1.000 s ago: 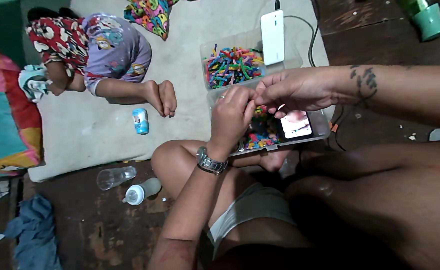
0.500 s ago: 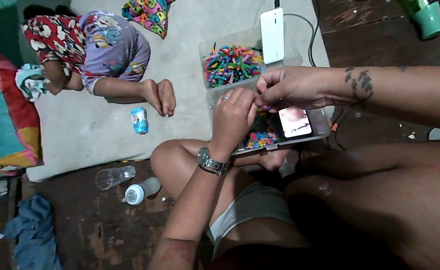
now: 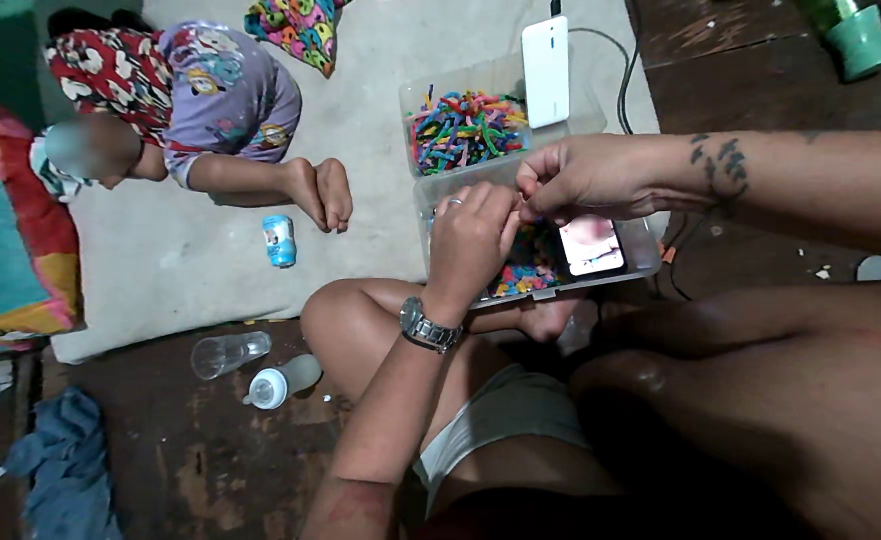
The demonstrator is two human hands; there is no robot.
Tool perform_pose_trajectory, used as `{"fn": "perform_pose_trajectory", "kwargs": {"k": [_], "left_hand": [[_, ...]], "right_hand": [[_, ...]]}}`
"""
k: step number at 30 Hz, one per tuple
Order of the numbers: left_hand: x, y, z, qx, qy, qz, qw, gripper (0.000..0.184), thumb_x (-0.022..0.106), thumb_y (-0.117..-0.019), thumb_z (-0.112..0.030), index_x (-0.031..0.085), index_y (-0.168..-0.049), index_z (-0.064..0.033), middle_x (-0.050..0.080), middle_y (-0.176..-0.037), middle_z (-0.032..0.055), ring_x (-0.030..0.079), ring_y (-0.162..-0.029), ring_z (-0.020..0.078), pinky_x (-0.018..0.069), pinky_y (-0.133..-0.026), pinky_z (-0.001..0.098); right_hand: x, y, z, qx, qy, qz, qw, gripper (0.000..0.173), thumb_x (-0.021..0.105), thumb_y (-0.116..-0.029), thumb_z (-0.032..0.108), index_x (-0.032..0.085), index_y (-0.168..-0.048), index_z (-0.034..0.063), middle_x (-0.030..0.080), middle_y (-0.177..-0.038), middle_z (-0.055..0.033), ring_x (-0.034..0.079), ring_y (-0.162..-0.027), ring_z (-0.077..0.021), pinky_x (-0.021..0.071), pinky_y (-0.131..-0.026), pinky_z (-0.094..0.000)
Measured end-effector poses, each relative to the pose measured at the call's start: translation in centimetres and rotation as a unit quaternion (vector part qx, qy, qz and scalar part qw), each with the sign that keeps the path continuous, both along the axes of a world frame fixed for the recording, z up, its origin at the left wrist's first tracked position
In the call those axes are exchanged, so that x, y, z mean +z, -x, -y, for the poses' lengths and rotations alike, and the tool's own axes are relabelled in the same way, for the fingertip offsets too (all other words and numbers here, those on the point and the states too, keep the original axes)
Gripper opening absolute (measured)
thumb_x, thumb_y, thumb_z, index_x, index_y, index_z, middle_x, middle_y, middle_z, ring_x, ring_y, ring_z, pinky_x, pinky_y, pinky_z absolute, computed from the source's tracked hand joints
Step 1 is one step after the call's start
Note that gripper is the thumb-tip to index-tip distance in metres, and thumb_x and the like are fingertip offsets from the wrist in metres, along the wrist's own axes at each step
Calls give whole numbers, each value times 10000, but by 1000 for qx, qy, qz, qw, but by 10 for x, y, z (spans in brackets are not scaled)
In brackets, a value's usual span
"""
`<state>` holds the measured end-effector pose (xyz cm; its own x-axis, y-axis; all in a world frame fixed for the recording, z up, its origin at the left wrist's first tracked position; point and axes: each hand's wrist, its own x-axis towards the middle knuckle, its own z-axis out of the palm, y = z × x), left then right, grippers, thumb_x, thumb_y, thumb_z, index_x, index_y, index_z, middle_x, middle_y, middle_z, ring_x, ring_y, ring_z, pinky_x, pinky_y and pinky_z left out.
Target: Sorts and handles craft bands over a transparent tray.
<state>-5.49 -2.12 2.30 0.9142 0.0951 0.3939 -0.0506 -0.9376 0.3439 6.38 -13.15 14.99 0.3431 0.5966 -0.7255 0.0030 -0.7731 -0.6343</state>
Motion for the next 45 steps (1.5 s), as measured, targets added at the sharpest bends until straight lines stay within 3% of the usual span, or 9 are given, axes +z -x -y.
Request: {"fn": "perform_pose_trajectory", "kwargs": {"k": [9, 14, 18, 23, 26, 29, 34, 38, 45], "left_hand": [[-3, -5, 6, -4, -38, 28, 999, 61, 661, -937, -76, 681, -943, -18, 682, -948, 140, 664, -907, 310, 505, -791, 479], [-6, -5, 7, 0, -37, 29, 999, 65, 647, -946, -77, 683, -929, -25, 682, -938, 131, 662, -890, 300, 506, -789, 475], [-3, -2, 1, 1, -39, 18, 999, 76, 634, -954, -82, 675, -959, -19, 682, -961, 142, 665, -923, 317, 504, -821, 489], [3, 1, -6, 4, -35, 14, 999, 139, 634, -993, -145, 682, -1024, -18, 684, -998, 147, 670, -941, 318, 515, -836, 494], [6, 2, -10, 0, -35, 21, 999, 109, 632, -982, -110, 680, -1020, -20, 686, -1001, 150, 675, -955, 318, 516, -849, 496], [9, 3, -14, 2, -48, 18, 999, 104, 641, -980, -107, 680, -1015, -16, 685, -1002, 150, 671, -965, 323, 506, -871, 502], [8, 4, -17, -5, -74, 21, 997, 96, 642, -979, -111, 686, -997, -28, 680, -991, 144, 662, -964, 320, 496, -864, 502], [4, 6, -24, -14, -70, 18, 997, 93, 636, -979, -100, 688, -997, -25, 678, -965, 138, 660, -930, 315, 494, -854, 500], [1, 8, -24, -21, -51, 25, 998, 90, 656, -967, -101, 699, -982, -23, 680, -980, 147, 657, -946, 315, 489, -851, 490]], "right_hand": [[-32, -16, 5, -55, -61, -109, 991, 194, 539, -934, -150, 506, -869, 30, 513, -733, -48, 476, -585, -78, 415, -555, -181], [-71, -39, 10, -22, -153, -151, 976, 217, 581, -928, -120, 511, -801, 41, 561, -688, -44, 478, -509, -44, 383, -466, -152], [-46, -32, 4, -52, -87, -127, 987, 143, 577, -988, -38, 526, -884, 47, 557, -783, -45, 500, -604, -82, 436, -574, -204], [-65, -44, 8, -67, -194, -186, 961, 100, 477, -1049, 119, 552, -985, 105, 536, -766, 5, 527, -597, -54, 499, -569, -195], [-36, -26, 7, -115, -143, -159, 970, 72, 483, -1053, 54, 553, -1038, 49, 496, -796, -23, 507, -638, -72, 477, -632, -195], [-24, -14, 10, -129, -105, -136, 977, 72, 502, -1036, 35, 572, -1022, 41, 479, -793, -24, 482, -626, -78, 465, -630, -189], [-66, -45, 9, -39, -147, -185, 971, 102, 523, -1039, 53, 623, -1030, 34, 560, -756, -19, 529, -564, -55, 489, -547, -178], [-64, -46, 9, -33, -175, -151, 972, 87, 537, -1029, 25, 614, -991, 38, 609, -772, -35, 584, -597, -70, 521, -570, -187], [-40, -21, 12, -49, -139, -57, 987, 108, 564, -1036, 115, 611, -999, 25, 566, -843, -55, 541, -689, -117, 494, -660, -244]]}}
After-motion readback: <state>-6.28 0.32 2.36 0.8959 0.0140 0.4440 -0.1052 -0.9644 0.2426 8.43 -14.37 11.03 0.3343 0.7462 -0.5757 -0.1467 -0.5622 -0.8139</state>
